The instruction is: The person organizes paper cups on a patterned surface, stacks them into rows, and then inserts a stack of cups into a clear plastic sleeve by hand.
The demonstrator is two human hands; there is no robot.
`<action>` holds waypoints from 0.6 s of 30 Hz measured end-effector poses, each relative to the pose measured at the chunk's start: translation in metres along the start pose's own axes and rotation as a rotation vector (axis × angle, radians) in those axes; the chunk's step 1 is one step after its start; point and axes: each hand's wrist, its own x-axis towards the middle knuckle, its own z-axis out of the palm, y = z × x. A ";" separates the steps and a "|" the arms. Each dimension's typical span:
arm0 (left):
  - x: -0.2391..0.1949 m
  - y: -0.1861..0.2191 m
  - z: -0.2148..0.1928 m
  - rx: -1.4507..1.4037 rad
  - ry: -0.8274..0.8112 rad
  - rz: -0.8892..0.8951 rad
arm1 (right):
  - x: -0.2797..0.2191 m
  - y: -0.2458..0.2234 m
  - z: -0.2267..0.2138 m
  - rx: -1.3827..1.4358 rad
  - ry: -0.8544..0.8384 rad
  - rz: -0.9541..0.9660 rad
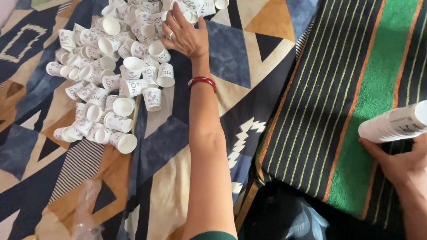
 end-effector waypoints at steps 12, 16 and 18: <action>0.002 -0.011 0.037 0.102 0.050 -0.020 | -0.002 0.001 0.004 0.126 0.000 0.033; -0.002 -0.008 0.016 0.053 0.082 0.029 | 0.005 -0.014 -0.006 0.097 0.036 0.012; -0.007 -0.009 0.001 0.064 0.033 0.034 | 0.003 -0.013 -0.007 0.140 0.025 0.030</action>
